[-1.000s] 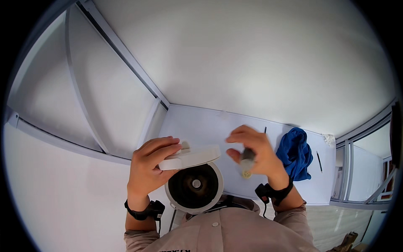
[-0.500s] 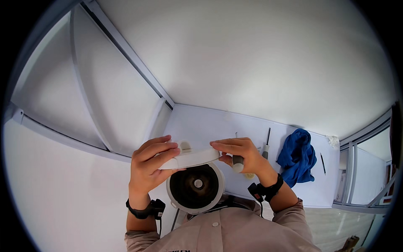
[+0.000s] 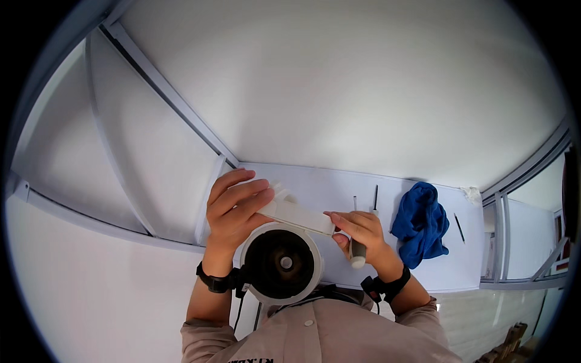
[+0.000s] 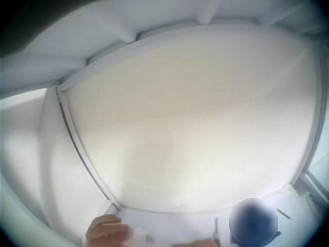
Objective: The person wipes the exterior of a white cylindrical appliance with a blue cloth, then opens its lid. Using a screwdriver, they pry and unscrew fasteners to separate the lid from the main body and remove internal components.
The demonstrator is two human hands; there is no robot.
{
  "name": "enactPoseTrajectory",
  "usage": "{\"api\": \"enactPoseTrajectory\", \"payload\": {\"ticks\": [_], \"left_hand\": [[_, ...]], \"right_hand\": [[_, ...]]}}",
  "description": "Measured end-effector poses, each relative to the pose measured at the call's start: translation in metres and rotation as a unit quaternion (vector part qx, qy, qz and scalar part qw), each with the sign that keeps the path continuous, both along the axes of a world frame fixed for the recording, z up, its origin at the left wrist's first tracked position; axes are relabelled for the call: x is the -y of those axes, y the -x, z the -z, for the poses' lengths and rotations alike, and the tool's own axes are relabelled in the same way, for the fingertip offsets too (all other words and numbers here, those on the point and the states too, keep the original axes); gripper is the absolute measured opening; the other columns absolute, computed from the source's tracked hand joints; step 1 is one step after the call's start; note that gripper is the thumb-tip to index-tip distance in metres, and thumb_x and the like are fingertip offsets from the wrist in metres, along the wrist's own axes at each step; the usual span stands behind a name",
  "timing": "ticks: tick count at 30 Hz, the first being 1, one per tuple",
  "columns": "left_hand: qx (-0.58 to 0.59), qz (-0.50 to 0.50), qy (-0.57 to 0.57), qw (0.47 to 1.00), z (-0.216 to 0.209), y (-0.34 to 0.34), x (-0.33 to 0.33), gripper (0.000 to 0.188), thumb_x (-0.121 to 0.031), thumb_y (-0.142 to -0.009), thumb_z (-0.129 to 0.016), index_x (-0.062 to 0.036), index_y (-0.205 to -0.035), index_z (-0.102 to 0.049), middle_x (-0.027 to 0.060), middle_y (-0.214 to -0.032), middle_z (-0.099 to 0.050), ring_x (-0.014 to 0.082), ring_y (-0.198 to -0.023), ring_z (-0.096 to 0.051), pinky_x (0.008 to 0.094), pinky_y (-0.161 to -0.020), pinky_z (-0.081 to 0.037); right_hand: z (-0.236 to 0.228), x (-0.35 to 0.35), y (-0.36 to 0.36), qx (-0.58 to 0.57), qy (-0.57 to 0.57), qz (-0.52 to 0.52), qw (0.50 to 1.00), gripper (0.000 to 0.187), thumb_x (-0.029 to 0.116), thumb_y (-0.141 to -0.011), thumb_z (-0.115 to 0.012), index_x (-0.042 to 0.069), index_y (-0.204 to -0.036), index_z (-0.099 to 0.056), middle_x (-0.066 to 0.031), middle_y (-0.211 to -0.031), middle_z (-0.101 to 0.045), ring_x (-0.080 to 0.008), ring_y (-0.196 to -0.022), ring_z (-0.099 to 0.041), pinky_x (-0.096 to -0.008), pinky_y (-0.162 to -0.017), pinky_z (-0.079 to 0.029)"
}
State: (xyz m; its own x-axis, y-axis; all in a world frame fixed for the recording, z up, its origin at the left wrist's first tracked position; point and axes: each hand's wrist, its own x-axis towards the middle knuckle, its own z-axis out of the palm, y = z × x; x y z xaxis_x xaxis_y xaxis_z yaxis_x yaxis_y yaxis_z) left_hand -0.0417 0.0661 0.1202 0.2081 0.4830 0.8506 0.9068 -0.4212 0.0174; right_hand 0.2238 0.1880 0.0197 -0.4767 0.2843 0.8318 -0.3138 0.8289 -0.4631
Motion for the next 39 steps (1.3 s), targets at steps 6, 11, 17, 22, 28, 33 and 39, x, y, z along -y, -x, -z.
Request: {"api": "enactPoseTrajectory", "payload": {"ticks": [6,11,17,22,28,33,39], "left_hand": [[0.047,-0.176,-0.067,0.981,0.012,-0.031,0.002,0.048,-0.025,-0.07,-0.1,-0.0077,-0.107,-0.075,0.0061,-0.108,-0.073,0.0338,-0.104,-0.069,0.0431,-0.088,-0.058],[0.38,-0.133,0.266,0.876,0.01,-0.07,0.046,0.037,-0.019,-0.086,-0.088,-0.0033,-0.116,-0.073,0.0075,-0.101,-0.074,0.0227,-0.092,-0.071,0.0316,-0.078,-0.054],[0.368,0.047,0.402,0.837,0.005,-0.087,0.037,0.023,-0.017,-0.092,-0.083,0.0003,-0.105,-0.075,0.0072,-0.082,-0.078,0.015,-0.066,-0.072,0.0268,-0.063,-0.054],[0.354,0.057,0.333,0.872,0.013,-0.094,0.034,0.016,-0.016,-0.09,-0.083,-0.0043,-0.1,-0.078,0.0078,-0.081,-0.077,0.0172,-0.069,-0.076,0.028,-0.059,-0.054],[0.316,0.04,0.304,0.898,0.021,-0.092,0.028,0.016,-0.015,-0.082,-0.085,-0.0082,-0.096,-0.08,0.0049,-0.078,-0.075,0.0171,-0.061,-0.071,0.0292,-0.056,-0.052],[0.333,0.034,0.291,0.896,0.019,-0.093,0.028,0.017,-0.013,-0.079,-0.084,-0.0093,-0.095,-0.08,0.0036,-0.069,-0.07,0.0179,-0.057,-0.069,0.0302,-0.055,-0.051],[0.357,-0.033,0.33,0.873,0.005,-0.1,0.037,0.012,-0.01,-0.082,-0.078,-0.0063,-0.094,-0.08,0.0082,-0.07,-0.074,0.0194,-0.058,-0.072,0.0311,-0.056,-0.053]], "right_hand": [[0.002,0.013,-0.007,-0.008,-0.088,0.122,0.989,0.048,0.003,-0.088,-0.073,-0.005,-0.135,-0.065,-0.0173,-0.108,-0.078,-0.0244,-0.07,-0.073,-0.0313,-0.059,-0.058],[-0.008,0.022,-0.013,0.024,-0.098,0.154,0.983,0.056,0.004,-0.082,-0.075,-0.009,-0.135,-0.063,-0.0179,-0.106,-0.078,-0.0245,-0.07,-0.074,-0.0326,-0.06,-0.06],[-0.011,0.025,-0.001,0.003,-0.129,0.14,0.982,0.053,0.009,-0.077,-0.076,-0.004,-0.128,-0.068,-0.0117,-0.098,-0.079,-0.0206,-0.064,-0.071,-0.0294,-0.058,-0.056],[-0.019,0.026,-0.002,0.029,-0.135,0.165,0.977,0.054,0.01,-0.07,-0.076,-0.002,-0.122,-0.07,-0.0106,-0.094,-0.078,-0.0228,-0.065,-0.072,-0.0304,-0.06,-0.056],[-0.026,0.031,-0.007,0.058,-0.146,0.187,0.97,0.053,0.013,-0.068,-0.078,-0.003,-0.118,-0.07,-0.0121,-0.096,-0.078,-0.0242,-0.067,-0.072,-0.0333,-0.062,-0.057],[-0.029,0.033,-0.007,0.064,-0.154,0.193,0.967,0.054,0.016,-0.068,-0.081,-0.003,-0.117,-0.069,-0.0131,-0.098,-0.078,-0.0254,-0.069,-0.073,-0.035,-0.062,-0.058],[-0.031,0.036,-0.002,0.056,-0.154,0.197,0.967,0.053,0.017,-0.067,-0.082,-0.003,-0.115,-0.069,-0.0132,-0.097,-0.077,-0.0263,-0.07,-0.074,-0.0353,-0.061,-0.058]]}}
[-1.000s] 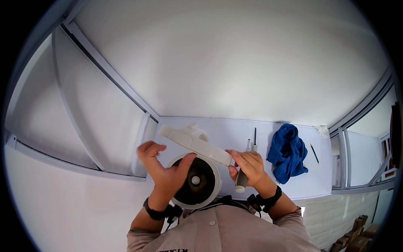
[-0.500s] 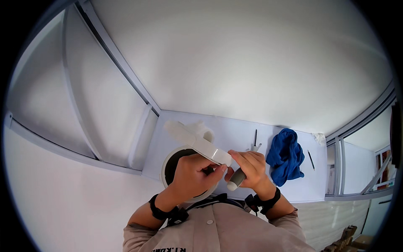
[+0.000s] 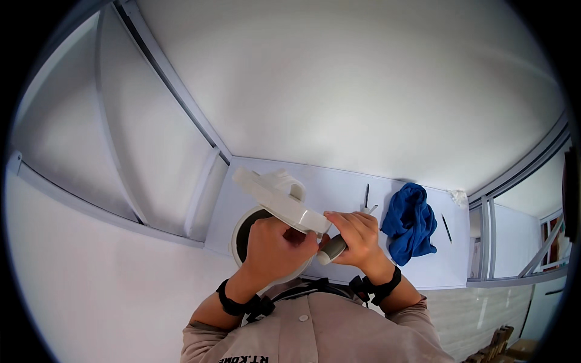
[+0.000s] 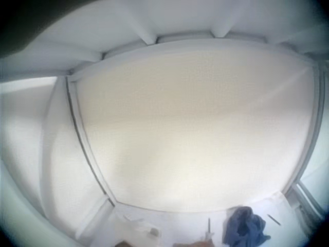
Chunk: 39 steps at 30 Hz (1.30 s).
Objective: The person wipes the exterior of a white cylindrical appliance with a blue cloth, then opens its lid. Using a screwdriver, they pry and unscrew fasteners to separate the lid from the main body and remove internal components.
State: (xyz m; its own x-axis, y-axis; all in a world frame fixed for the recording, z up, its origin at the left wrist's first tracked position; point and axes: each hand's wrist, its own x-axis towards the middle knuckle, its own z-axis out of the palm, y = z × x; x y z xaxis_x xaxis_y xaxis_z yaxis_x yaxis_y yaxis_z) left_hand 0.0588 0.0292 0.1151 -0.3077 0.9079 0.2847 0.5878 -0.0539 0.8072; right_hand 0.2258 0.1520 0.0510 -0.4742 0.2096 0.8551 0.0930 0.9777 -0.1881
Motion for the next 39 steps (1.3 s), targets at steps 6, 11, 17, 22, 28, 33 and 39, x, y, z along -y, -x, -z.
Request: {"api": "enactPoseTrajectory", "payload": {"ticks": [6,11,17,22,28,33,39], "left_hand": [[0.044,0.015,0.008,0.999,0.004,-0.006,0.008,0.009,-0.009,-0.086,-0.075,-0.0031,-0.09,-0.08,0.0105,-0.07,-0.074,0.0219,-0.058,-0.072,0.0316,-0.057,-0.054],[0.036,0.041,-0.027,0.998,0.002,-0.005,0.01,0.011,-0.008,-0.086,-0.073,-0.0044,-0.094,-0.08,0.0098,-0.068,-0.072,0.0222,-0.055,-0.069,0.0322,-0.054,-0.051],[0.025,0.034,-0.014,0.999,0.01,-0.002,0.012,0.008,-0.008,-0.086,-0.074,-0.0048,-0.092,-0.078,0.0098,-0.064,-0.068,0.0228,-0.053,-0.066,0.0332,-0.051,-0.047],[0.011,0.026,-0.056,0.998,0.022,0.001,0.013,0.006,-0.013,-0.085,-0.077,-0.0067,-0.086,-0.075,0.0084,-0.061,-0.065,0.0254,-0.052,-0.065,0.0352,-0.05,-0.046],[-0.038,0.01,-0.078,0.996,0.034,0.003,0.012,0.014,-0.023,-0.085,-0.078,-0.0092,-0.084,-0.076,0.0076,-0.06,-0.064,0.0309,-0.056,-0.066,0.0392,-0.049,-0.048],[0.018,0.003,-0.086,0.996,0.039,-0.002,0.016,0.016,-0.025,-0.083,-0.078,-0.0093,-0.084,-0.076,0.0096,-0.062,-0.065,0.034,-0.058,-0.066,0.041,-0.05,-0.049],[0.001,0.0,-0.083,0.997,0.035,0.004,0.02,0.025,-0.025,-0.082,-0.086,-0.0053,-0.092,-0.075,0.0152,-0.072,-0.07,0.0373,-0.065,-0.069,0.0419,-0.058,-0.054]], "right_hand": [[0.003,0.001,0.0,-0.009,0.018,-0.014,1.0,0.054,0.016,-0.066,-0.081,-0.003,-0.115,-0.07,-0.014,-0.097,-0.077,-0.0263,-0.071,-0.074,-0.035,-0.06,-0.058],[0.011,0.002,0.002,-0.025,0.045,-0.027,0.998,0.059,0.013,-0.064,-0.082,-0.002,-0.121,-0.072,-0.0144,-0.101,-0.077,-0.027,-0.073,-0.075,-0.0339,-0.06,-0.06],[-0.02,0.001,-0.007,0.044,0.171,-0.091,0.98,0.058,0.008,-0.066,-0.083,0.002,-0.123,-0.075,-0.0173,-0.118,-0.076,-0.0296,-0.083,-0.078,-0.032,-0.064,-0.06],[-0.071,-0.003,0.015,0.127,0.08,-0.132,0.98,0.057,0.014,-0.072,-0.083,0.012,-0.128,-0.075,-0.0087,-0.121,-0.076,-0.0274,-0.075,-0.075,-0.0332,-0.06,-0.057],[-0.103,-0.004,0.038,0.251,0.026,-0.141,0.957,0.053,0.015,-0.074,-0.083,0.011,-0.127,-0.076,-0.0064,-0.104,-0.08,-0.0271,-0.071,-0.073,-0.0342,-0.058,-0.056],[-0.097,0.0,0.041,0.215,-0.082,-0.115,0.966,0.061,0.017,-0.071,-0.08,0.011,-0.132,-0.072,-0.0047,-0.099,-0.078,-0.0252,-0.069,-0.072,-0.0334,-0.06,-0.056],[-0.099,0.01,0.05,0.233,-0.105,-0.063,0.965,0.056,0.016,-0.077,-0.079,0.003,-0.131,-0.071,-0.0091,-0.094,-0.076,-0.0266,-0.07,-0.072,-0.0374,-0.064,-0.059]]}}
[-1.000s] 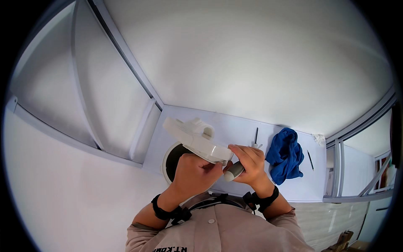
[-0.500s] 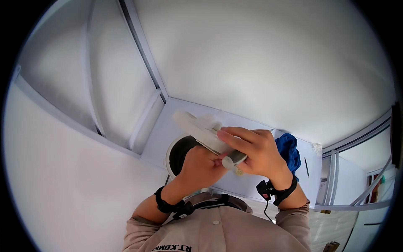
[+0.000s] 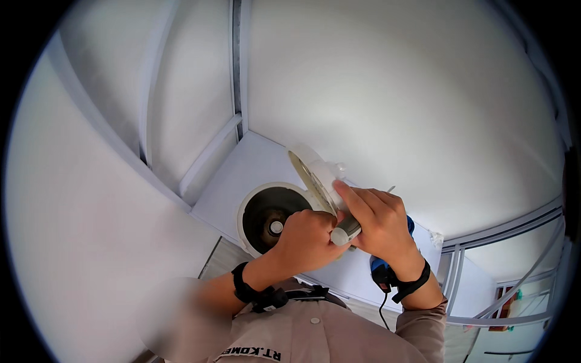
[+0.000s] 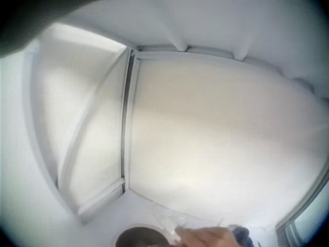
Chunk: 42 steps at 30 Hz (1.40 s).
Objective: The person wipes the exterior of a white cylindrical appliance with a blue cloth, then opens its lid. Using a screwdriver, they pry and unscrew fasteners to separate the lid from the main body and remove internal components.
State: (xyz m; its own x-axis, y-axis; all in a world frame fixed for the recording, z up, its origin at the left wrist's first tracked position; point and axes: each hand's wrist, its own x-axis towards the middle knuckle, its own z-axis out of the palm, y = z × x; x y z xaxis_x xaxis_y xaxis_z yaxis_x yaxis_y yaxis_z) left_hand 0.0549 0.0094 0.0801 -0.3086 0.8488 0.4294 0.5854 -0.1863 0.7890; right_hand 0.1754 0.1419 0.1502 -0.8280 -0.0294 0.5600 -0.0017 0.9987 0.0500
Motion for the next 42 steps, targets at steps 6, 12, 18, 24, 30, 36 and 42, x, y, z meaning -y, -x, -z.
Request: {"api": "enactPoseTrajectory", "payload": {"ticks": [6,12,18,24,30,36,42], "left_hand": [[-0.024,0.019,-0.005,1.0,0.015,-0.001,-0.001,0.027,-0.027,-0.082,-0.086,-0.0043,-0.092,-0.074,0.0154,-0.072,-0.07,0.038,-0.064,-0.068,0.0441,-0.058,-0.054],[-0.022,0.018,-0.041,0.999,0.01,-0.007,-0.004,0.027,-0.026,-0.083,-0.084,-0.0035,-0.092,-0.073,0.0149,-0.071,-0.069,0.0376,-0.062,-0.068,0.0449,-0.057,-0.054],[-0.026,0.023,-0.023,0.999,0.005,-0.008,-0.008,0.024,-0.022,-0.081,-0.082,-0.0021,-0.09,-0.071,0.0157,-0.07,-0.069,0.0374,-0.064,-0.069,0.0449,-0.057,-0.055],[0.007,0.023,-0.047,0.999,0.004,-0.009,-0.007,0.023,-0.02,-0.079,-0.082,-0.0023,-0.087,-0.071,0.0138,-0.072,-0.071,0.0331,-0.063,-0.071,0.0409,-0.057,-0.056],[-0.045,-0.072,-0.184,0.979,-0.009,0.07,0.019,0.025,-0.02,-0.084,-0.081,-0.0045,-0.102,-0.073,0.0122,-0.091,-0.074,0.0276,-0.081,-0.072,0.0376,-0.073,-0.057],[-0.075,0.025,-0.165,0.983,-0.017,0.116,-0.005,0.044,-0.019,-0.088,-0.08,-0.0027,-0.129,-0.07,0.0168,-0.116,-0.072,0.0334,-0.106,-0.068,0.0415,-0.092,-0.054],[-0.078,-0.011,-0.104,0.991,-0.015,0.115,-0.016,0.042,-0.018,-0.088,-0.084,-0.0039,-0.125,-0.073,0.0137,-0.109,-0.073,0.0309,-0.098,-0.069,0.0388,-0.086,-0.055]], "right_hand": [[-0.008,0.004,-0.001,0.048,-0.018,-0.006,0.999,0.063,0.006,-0.077,-0.08,-0.001,-0.138,-0.066,-0.0138,-0.093,-0.074,-0.0309,-0.074,-0.072,-0.0396,-0.062,-0.058],[0.002,-0.002,-0.002,0.013,-0.005,-0.014,1.0,0.065,0.007,-0.078,-0.078,-0.001,-0.141,-0.065,-0.0132,-0.095,-0.073,-0.029,-0.068,-0.068,-0.0396,-0.061,-0.057],[0.006,-0.002,-0.005,-0.012,0.0,-0.023,1.0,0.063,0.004,-0.077,-0.079,-0.002,-0.139,-0.065,-0.0162,-0.1,-0.075,-0.031,-0.072,-0.07,-0.0409,-0.063,-0.059],[-0.002,-0.004,-0.007,0.004,0.021,-0.027,0.999,0.065,0.002,-0.075,-0.081,-0.001,-0.138,-0.065,-0.0167,-0.103,-0.075,-0.0323,-0.077,-0.072,-0.0407,-0.066,-0.06],[-0.01,-0.009,-0.016,0.059,0.061,-0.023,0.996,0.066,-0.001,-0.074,-0.081,0.002,-0.138,-0.065,-0.0158,-0.107,-0.076,-0.0348,-0.083,-0.073,-0.0418,-0.07,-0.06],[-0.018,-0.008,-0.015,0.067,0.045,-0.037,0.996,0.061,-0.004,-0.077,-0.081,0.002,-0.135,-0.066,-0.018,-0.112,-0.077,-0.0368,-0.088,-0.075,-0.0417,-0.074,-0.062],[-0.016,-0.018,-0.016,-0.011,0.019,0.031,0.999,0.046,0.005,-0.078,-0.084,0.002,-0.122,-0.072,-0.0142,-0.113,-0.078,-0.0349,-0.093,-0.075,-0.0411,-0.079,-0.061]]}}
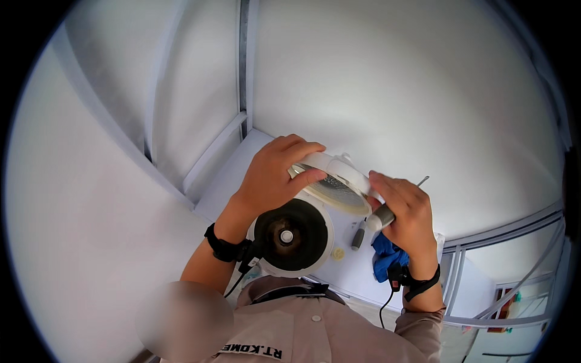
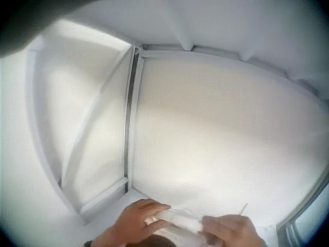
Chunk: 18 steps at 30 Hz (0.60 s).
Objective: The person wipes the exterior of a white cylindrical appliance with a blue cloth, then opens its lid. Using a screwdriver, they pry and unscrew fasteners to separate the lid from the main body and remove internal components.
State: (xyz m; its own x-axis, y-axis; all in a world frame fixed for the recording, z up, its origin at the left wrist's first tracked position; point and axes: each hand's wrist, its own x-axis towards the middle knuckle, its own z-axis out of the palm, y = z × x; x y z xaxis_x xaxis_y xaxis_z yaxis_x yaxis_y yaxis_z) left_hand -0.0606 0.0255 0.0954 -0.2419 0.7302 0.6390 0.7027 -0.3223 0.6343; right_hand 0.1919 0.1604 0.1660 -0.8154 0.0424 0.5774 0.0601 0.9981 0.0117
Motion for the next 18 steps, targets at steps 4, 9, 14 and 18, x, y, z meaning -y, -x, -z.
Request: {"api": "enactPoseTrajectory", "payload": {"ticks": [4,9,14,18], "left_hand": [[-0.006,-0.072,0.003,0.997,-0.004,-0.006,-0.004,0.042,-0.015,-0.085,-0.087,-0.004,-0.123,-0.074,0.0115,-0.102,-0.072,0.0286,-0.09,-0.069,0.0359,-0.078,-0.055],[0.018,-0.11,-0.034,0.993,-0.001,-0.005,-0.011,0.043,-0.022,-0.086,-0.088,-0.0053,-0.123,-0.076,0.011,-0.096,-0.072,0.0266,-0.081,-0.066,0.0359,-0.07,-0.053],[-0.002,-0.124,-0.053,0.991,0.004,0.001,-0.011,0.043,-0.025,-0.086,-0.089,-0.0059,-0.122,-0.077,0.011,-0.091,-0.071,0.0264,-0.078,-0.066,0.0362,-0.067,-0.053],[0.016,-0.116,-0.035,0.992,-0.001,-0.002,-0.012,0.044,-0.025,-0.086,-0.089,-0.0056,-0.123,-0.077,0.0118,-0.091,-0.071,0.0267,-0.077,-0.066,0.0368,-0.067,-0.053]], "right_hand": [[0.007,-0.007,-0.003,-0.1,-0.002,0.032,0.994,0.039,0.02,-0.08,-0.088,0.002,-0.111,-0.072,-0.0162,-0.115,-0.074,-0.0355,-0.097,-0.07,-0.043,-0.081,-0.057],[0.032,0.024,-0.054,-0.288,0.059,0.03,0.956,0.052,0.046,-0.089,-0.08,0.002,-0.114,-0.068,-0.0128,-0.103,-0.052,-0.0264,-0.078,-0.053,-0.0378,-0.064,-0.044],[0.047,0.064,-0.028,-0.32,0.14,-0.193,0.917,0.059,0.056,-0.098,-0.075,0.003,-0.12,-0.061,-0.0086,-0.097,-0.046,-0.0268,-0.073,-0.072,-0.0343,-0.056,-0.057],[0.034,0.072,-0.01,-0.223,0.167,-0.157,0.947,0.051,0.024,-0.082,-0.096,0.002,-0.116,-0.066,-0.0095,-0.1,-0.056,-0.0319,-0.089,-0.077,-0.0374,-0.068,-0.063]]}}
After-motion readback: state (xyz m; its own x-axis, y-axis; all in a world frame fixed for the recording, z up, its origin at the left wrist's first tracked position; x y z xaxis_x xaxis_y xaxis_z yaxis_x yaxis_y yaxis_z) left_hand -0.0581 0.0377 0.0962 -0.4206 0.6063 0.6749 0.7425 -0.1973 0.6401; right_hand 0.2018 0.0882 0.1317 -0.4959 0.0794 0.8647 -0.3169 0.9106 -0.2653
